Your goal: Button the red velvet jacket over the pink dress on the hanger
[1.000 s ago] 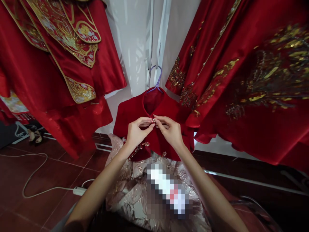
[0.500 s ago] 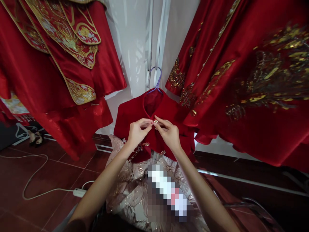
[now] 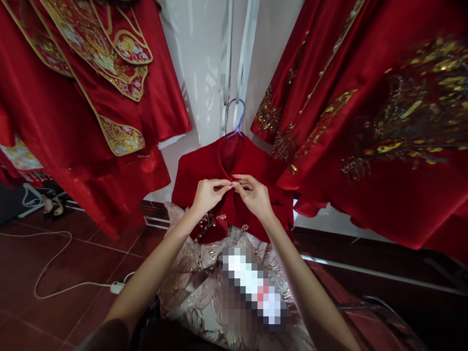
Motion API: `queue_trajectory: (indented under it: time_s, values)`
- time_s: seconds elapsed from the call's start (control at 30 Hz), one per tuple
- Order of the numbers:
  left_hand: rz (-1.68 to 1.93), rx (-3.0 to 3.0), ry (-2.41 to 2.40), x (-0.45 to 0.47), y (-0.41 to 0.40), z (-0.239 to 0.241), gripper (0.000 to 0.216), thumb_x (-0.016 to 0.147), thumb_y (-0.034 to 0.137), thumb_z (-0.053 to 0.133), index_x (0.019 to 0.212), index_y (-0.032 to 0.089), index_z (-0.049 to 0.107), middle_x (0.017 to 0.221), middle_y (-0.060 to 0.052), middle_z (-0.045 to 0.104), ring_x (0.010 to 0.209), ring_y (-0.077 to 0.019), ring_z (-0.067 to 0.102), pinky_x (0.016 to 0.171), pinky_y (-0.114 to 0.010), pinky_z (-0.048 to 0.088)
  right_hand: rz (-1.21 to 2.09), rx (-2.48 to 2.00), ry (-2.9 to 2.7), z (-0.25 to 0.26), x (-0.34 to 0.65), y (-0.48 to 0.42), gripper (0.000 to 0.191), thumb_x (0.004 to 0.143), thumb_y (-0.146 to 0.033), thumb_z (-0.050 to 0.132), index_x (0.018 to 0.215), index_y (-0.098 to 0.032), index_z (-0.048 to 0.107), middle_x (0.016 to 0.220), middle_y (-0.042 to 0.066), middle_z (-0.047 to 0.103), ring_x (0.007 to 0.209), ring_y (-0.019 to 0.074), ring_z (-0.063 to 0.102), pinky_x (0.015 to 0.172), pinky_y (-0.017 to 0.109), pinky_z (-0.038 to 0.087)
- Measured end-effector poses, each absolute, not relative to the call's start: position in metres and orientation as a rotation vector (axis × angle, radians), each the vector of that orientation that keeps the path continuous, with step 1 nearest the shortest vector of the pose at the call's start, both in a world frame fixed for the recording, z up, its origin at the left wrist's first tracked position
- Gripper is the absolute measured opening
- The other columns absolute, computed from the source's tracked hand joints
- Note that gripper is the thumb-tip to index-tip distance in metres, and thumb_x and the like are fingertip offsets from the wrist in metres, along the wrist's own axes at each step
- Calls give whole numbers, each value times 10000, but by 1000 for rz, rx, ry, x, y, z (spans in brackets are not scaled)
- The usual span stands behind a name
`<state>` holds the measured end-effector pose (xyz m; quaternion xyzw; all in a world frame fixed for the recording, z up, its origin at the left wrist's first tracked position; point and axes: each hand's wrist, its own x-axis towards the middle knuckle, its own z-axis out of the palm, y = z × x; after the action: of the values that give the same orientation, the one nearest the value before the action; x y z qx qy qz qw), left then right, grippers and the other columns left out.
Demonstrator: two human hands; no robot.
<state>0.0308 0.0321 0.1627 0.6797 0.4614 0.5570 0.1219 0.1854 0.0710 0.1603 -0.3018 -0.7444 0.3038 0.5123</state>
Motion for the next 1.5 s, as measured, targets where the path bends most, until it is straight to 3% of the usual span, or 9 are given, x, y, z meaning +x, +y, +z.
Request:
queue_trajectory:
  time_s: [0.33, 0.53, 0.7, 0.8, 0.97, 1.33, 1.5]
  values:
    - [1534, 2019, 1271, 23, 44, 165, 161, 733, 311, 649, 829, 191, 697, 869, -54, 691, 799, -171, 649, 762, -302, 507, 595, -679, -1876, 154, 177, 80, 315, 861, -408, 459, 1094, -197, 481, 947, 75, 585, 820, 171, 611, 612, 277, 549]
    - [1738, 1463, 1024, 47, 35, 139, 278, 742, 229, 634, 992, 182, 520, 946, -56, 648, 930, -150, 606, 864, -329, 462, 831, -663, -1762, 141, 183, 69, 442, 887, -446, 408, 1256, -231, 292, 1066, 95, 555, 976, 185, 583, 819, 367, 519]
    - [1591, 1322, 1112, 57, 12, 122, 212, 834, 258, 522, 1042, 216, 539, 1142, -67, 581, 1086, -173, 529, 924, -344, 416, 1056, -609, -1858, 125, 203, 38, 625, 858, -415, 490, 1361, -287, 140, 1348, 119, 377, 1246, 199, 400, 982, 417, 423]
    - [1520, 1484, 1112, 59, 8, 121, 236, 859, 275, 490, 1087, 236, 538, 1131, -46, 567, 1095, -161, 507, 954, -321, 390, 1041, -635, -1924, 121, 210, 30, 633, 841, -394, 521, 1361, -286, 175, 1370, 120, 347, 1279, 215, 352, 976, 435, 424]
    - [1603, 1596, 1142, 60, 12, 126, 269, 873, 311, 468, 1123, 214, 463, 970, -36, 544, 929, -127, 549, 870, -295, 441, 1001, -746, -1963, 123, 211, 29, 624, 831, -403, 522, 1364, -276, 225, 1324, 128, 390, 1178, 236, 455, 902, 452, 476]
    - [1605, 1662, 1248, 67, 5, 127, 357, 861, 302, 483, 1202, 239, 403, 1044, -61, 544, 872, -135, 577, 710, -258, 469, 983, -711, -1940, 119, 207, 31, 668, 791, -342, 571, 1378, -289, 257, 1299, 109, 390, 1127, 215, 464, 846, 401, 514]
    - [1587, 1729, 1276, 67, 12, 128, 358, 858, 272, 476, 1210, 235, 422, 1030, -48, 564, 872, -130, 574, 757, -266, 460, 962, -731, -1922, 122, 203, 41, 633, 783, -312, 570, 1354, -266, 302, 1236, 110, 438, 1033, 194, 512, 800, 380, 522]
